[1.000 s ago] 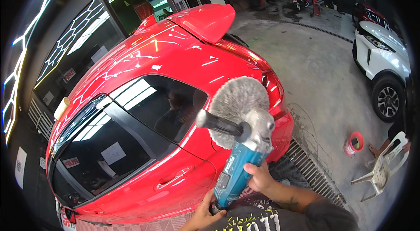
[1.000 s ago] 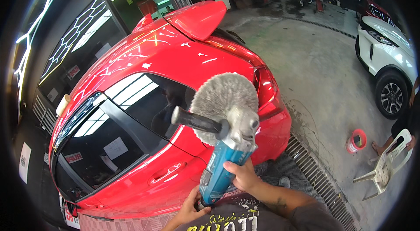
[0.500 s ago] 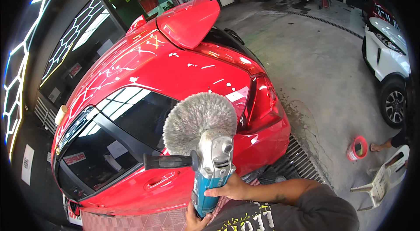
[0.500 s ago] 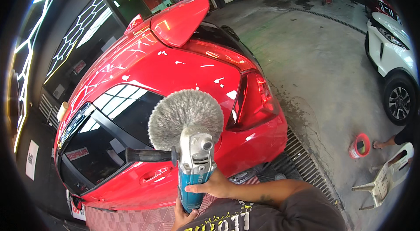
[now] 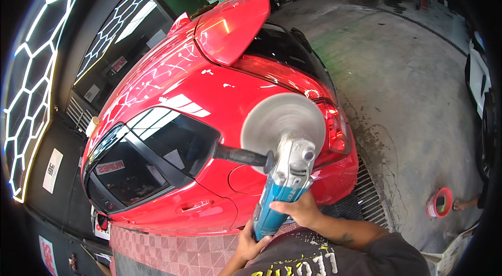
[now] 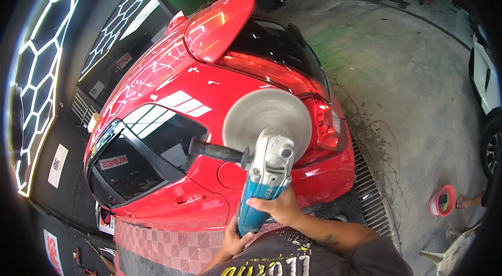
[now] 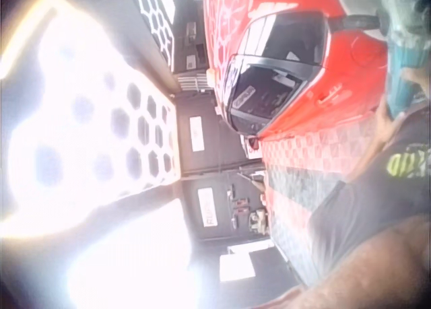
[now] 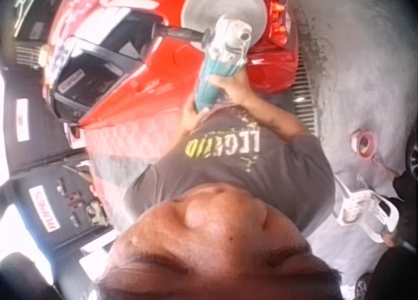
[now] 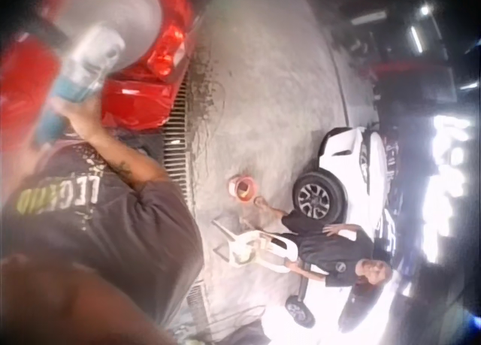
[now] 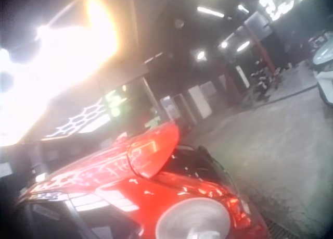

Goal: The person uses a rotary polisher to buff the rear quarter panel and trunk of a red car. They periodically stop to apply a white compound from a small bottle and wipe the surface with a cloth before resuming polishing.

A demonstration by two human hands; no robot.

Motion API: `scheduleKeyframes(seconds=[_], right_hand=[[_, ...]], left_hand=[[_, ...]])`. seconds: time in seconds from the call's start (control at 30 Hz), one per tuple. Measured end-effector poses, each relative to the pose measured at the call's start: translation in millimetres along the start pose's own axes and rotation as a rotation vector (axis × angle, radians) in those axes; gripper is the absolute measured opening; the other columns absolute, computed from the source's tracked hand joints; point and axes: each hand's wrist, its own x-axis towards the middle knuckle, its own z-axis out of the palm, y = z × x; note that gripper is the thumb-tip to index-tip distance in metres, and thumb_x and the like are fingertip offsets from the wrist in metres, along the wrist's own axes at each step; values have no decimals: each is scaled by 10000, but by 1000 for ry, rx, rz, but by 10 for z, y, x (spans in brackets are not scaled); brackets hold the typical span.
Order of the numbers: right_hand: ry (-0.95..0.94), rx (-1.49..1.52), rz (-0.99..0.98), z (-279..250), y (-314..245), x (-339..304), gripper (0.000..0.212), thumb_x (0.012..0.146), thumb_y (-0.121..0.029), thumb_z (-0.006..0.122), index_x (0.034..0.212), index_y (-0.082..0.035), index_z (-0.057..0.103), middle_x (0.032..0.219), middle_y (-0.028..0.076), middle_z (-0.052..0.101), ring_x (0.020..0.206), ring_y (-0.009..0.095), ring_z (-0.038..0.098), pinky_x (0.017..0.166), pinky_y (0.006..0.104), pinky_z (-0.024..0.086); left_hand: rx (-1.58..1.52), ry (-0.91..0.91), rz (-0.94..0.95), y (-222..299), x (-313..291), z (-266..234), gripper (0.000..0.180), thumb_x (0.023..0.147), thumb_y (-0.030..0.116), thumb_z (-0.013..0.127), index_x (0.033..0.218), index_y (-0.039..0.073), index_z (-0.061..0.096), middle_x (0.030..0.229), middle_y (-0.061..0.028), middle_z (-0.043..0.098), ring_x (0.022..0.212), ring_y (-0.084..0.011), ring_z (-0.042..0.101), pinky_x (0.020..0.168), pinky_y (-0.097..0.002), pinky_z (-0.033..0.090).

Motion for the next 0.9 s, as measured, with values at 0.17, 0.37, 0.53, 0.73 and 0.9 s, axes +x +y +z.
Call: scheduleKeyframes(seconds=[0.17, 0.37, 0.53, 0.73, 0.9], right_hand=[[-20, -69, -45, -147, -145, 233, 518, 837, -82, 862, 1279, -15, 600, 1119, 70, 705, 1013, 178, 710, 904, 359, 592], [-77, 68, -24, 171, 202, 429, 505, 821, -126, 894, 1241, -41, 627, 1071, 47, 698, 958, 148, 697, 868, 345, 586], [-171, -76, -114, 690, 589, 613, 765, 778, -242, 941, 1392, -26, 538, 1225, 91, 642, 1154, 196, 631, 1027, 406, 522], [-25, -15, -253, 1051, 560, 917, 1007, 814, -356, 949, 1499, 8, 307, 1338, 147, 566, 1241, 229, 588, 1072, 410, 503], [135, 103, -247, 574, 423, 787, 781, 900, -188, 852, 1479, -54, 346, 1234, 113, 615, 1060, 182, 664, 911, 384, 587]], left_hand=[[24, -42, -3, 291, 189, 85, 682, 932, 261, 841, 1414, -49, 472, 1235, -153, 678, 1134, -200, 639, 1022, -380, 509], [47, 44, -77, 44, 113, -214, 598, 919, 159, 809, 1381, -17, 472, 1188, -132, 680, 1094, -193, 642, 975, -367, 522], [-114, 46, -124, -332, -50, -903, 628, 874, 86, 760, 1403, 4, 431, 1031, -55, 627, 908, -117, 601, 790, -297, 524], [-89, -15, -32, -14, 201, -1202, 787, 912, 420, 855, 1408, 11, 402, 913, -30, 597, 744, -109, 605, 630, -271, 520], [-22, -105, -28, 304, 390, -614, 834, 913, 279, 852, 1505, 16, 327, 1038, -100, 647, 779, -147, 643, 688, -323, 579]])
